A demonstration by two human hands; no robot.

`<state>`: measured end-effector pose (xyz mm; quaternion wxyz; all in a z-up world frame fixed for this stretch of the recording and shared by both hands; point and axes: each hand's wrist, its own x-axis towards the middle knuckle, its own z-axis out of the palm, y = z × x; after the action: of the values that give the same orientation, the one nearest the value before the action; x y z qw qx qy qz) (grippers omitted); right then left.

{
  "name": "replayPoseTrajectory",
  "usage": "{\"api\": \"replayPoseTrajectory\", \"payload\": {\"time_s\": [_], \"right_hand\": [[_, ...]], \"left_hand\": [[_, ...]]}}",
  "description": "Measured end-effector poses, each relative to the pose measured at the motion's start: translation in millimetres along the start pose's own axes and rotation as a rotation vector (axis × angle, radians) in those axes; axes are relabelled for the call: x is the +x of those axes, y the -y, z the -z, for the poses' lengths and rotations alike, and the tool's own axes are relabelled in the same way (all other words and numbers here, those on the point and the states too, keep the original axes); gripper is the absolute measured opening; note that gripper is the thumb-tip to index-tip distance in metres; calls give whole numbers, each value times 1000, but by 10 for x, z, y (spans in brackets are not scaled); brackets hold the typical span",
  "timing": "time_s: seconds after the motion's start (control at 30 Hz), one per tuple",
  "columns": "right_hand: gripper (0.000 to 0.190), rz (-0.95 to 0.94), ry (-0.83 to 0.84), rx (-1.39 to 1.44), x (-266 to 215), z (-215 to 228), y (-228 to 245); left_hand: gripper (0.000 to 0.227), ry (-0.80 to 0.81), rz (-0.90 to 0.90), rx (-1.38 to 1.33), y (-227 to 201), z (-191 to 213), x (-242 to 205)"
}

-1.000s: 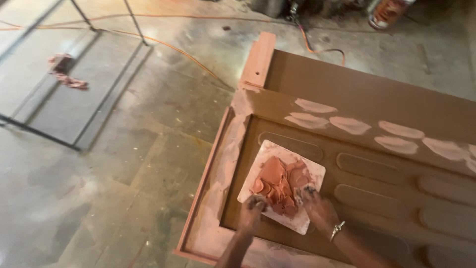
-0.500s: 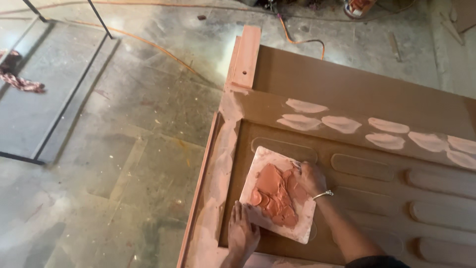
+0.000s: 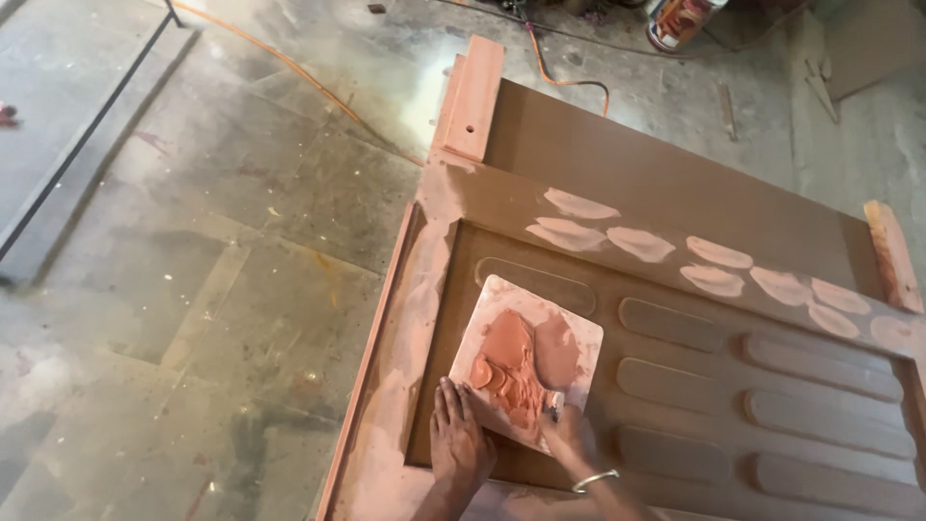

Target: The person applies a pink putty-like filler to the edges and corners of a wooden door frame using a putty knife. They repeatedly scoop filler from a square tile and smooth it into the frame's grooves.

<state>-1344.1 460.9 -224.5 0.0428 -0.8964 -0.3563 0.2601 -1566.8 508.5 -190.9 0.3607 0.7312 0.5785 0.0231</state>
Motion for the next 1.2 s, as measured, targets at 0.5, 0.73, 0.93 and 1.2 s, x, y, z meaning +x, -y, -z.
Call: {"api": "replayPoseTrajectory", "payload": {"time_s": [0.5,0.73,0.93,1.2], "right_hand": [[27,613,-140,-164,556,643,606],[34,697,-231,-276,870,673,1248],[29,812,-45,-334,669,455,1570],[19,1307,264,-563,120,508,1259]], "left_hand": [[87,-69,-34,-24,139,-83,18],[87,-85,-46,-167,193,-139,31],[81,-187,-74,-240,272,-328,95],[77,-220,-37,-186,318,-486,92]]}}
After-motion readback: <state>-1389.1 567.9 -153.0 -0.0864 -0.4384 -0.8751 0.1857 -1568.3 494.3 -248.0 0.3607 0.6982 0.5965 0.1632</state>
